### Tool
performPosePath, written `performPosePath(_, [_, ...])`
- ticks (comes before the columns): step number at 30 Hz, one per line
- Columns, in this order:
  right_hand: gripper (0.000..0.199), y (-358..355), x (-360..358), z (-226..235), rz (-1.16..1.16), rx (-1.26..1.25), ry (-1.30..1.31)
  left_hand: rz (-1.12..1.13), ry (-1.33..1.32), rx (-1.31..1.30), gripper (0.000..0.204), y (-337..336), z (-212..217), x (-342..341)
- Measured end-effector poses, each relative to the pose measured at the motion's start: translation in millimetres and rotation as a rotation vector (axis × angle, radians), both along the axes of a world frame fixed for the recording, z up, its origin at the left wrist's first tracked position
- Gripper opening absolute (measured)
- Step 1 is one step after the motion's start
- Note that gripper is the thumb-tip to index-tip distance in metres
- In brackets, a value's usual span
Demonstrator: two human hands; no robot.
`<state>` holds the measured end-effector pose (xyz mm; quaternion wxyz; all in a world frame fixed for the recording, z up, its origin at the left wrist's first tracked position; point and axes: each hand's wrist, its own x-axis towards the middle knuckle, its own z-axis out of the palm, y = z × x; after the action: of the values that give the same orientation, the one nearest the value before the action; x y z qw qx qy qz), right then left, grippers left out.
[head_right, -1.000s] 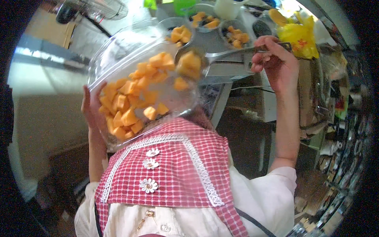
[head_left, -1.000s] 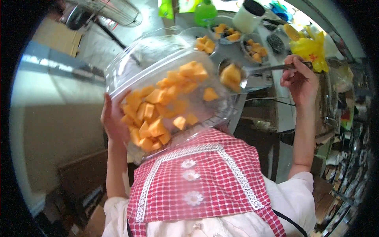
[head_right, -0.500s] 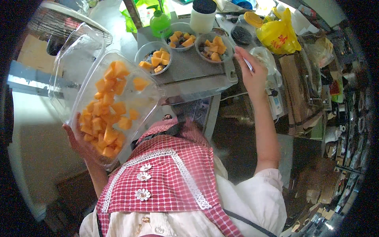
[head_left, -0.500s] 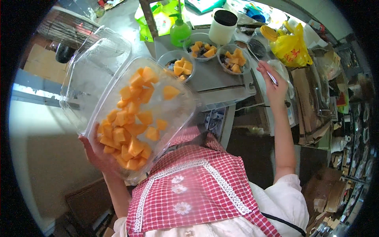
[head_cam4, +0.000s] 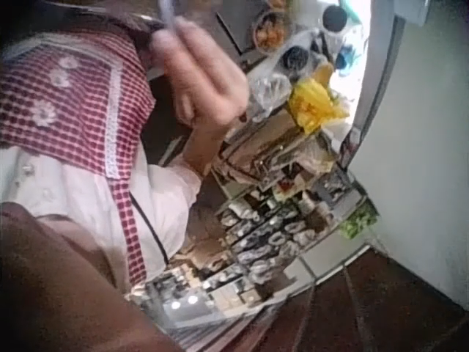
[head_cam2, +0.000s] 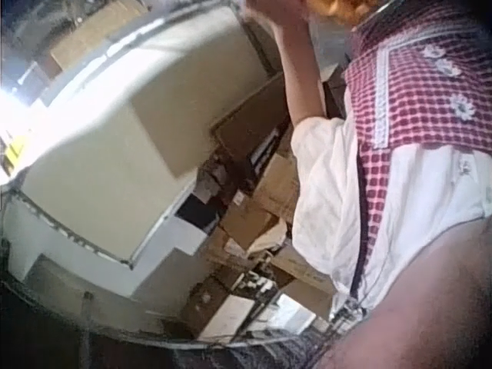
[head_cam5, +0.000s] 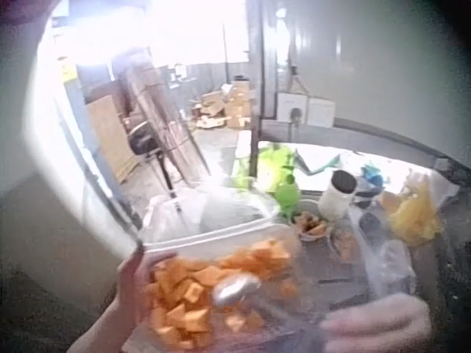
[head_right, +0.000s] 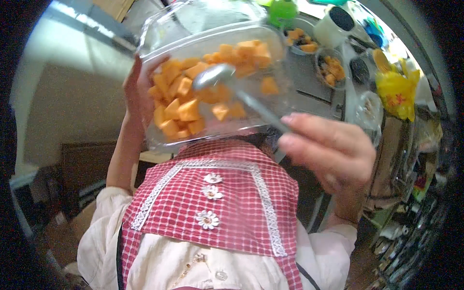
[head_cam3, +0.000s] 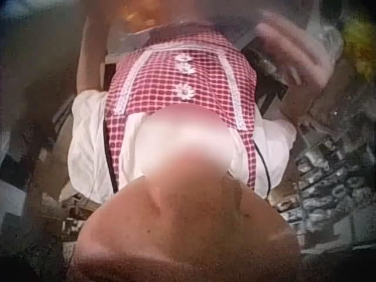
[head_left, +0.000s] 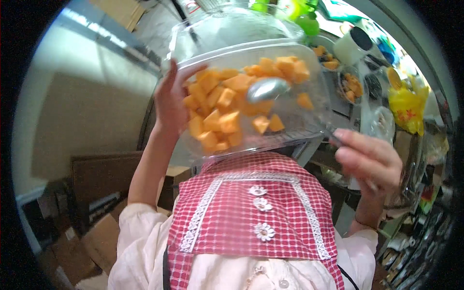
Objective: The person takes a plastic container of diced melon from a refrigerator, opens the lid, and uses a spoon to scoop the fruit into three small bowls. They then close the container and place it back inside the refrigerator.
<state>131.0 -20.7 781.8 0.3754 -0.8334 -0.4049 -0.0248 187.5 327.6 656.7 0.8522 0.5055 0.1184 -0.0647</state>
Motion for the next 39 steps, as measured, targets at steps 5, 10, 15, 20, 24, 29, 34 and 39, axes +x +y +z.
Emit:
performPosePath(5, [0.019, 39, 23, -14, 0.408, -0.04, -0.34, -0.152, 0.004, -0.011, 0.099, -5, 2, 2])
performPosePath(10, [0.016, 27, 15, -4, 0.381, -0.145, -0.315, -0.157, -0.021, 0.006, 0.1, 5, -6, 2])
performPosePath(15, [0.019, 4, 1, 30, 0.03, -0.28, -0.291, -0.141, -0.022, 0.036, 0.098, 6, -2, -1])
performPosePath(20, [0.017, 20, -8, 20, -0.239, -0.073, -0.191, -0.181, -0.002, -0.017, 0.095, 3, -2, 2])
performPosePath(24, [0.017, 31, -10, 12, -0.101, -0.088, -0.029, -0.119, 0.02, -0.084, 0.083, -4, 0, 0])
performPosePath(29, [0.017, 40, -11, -11, 0.082, -0.101, -0.255, -0.064, 0.004, -0.131, 0.081, -13, -5, -1])
performPosePath(34, [0.023, 49, -1, -10, 0.186, -0.128, -0.175, -0.052, -0.013, -0.066, 0.083, -6, -3, -4])
performPosePath(39, [0.023, 44, 0, -16, 0.124, -0.115, -0.081, -0.089, 0.044, -0.091, 0.085, -3, -3, -4])
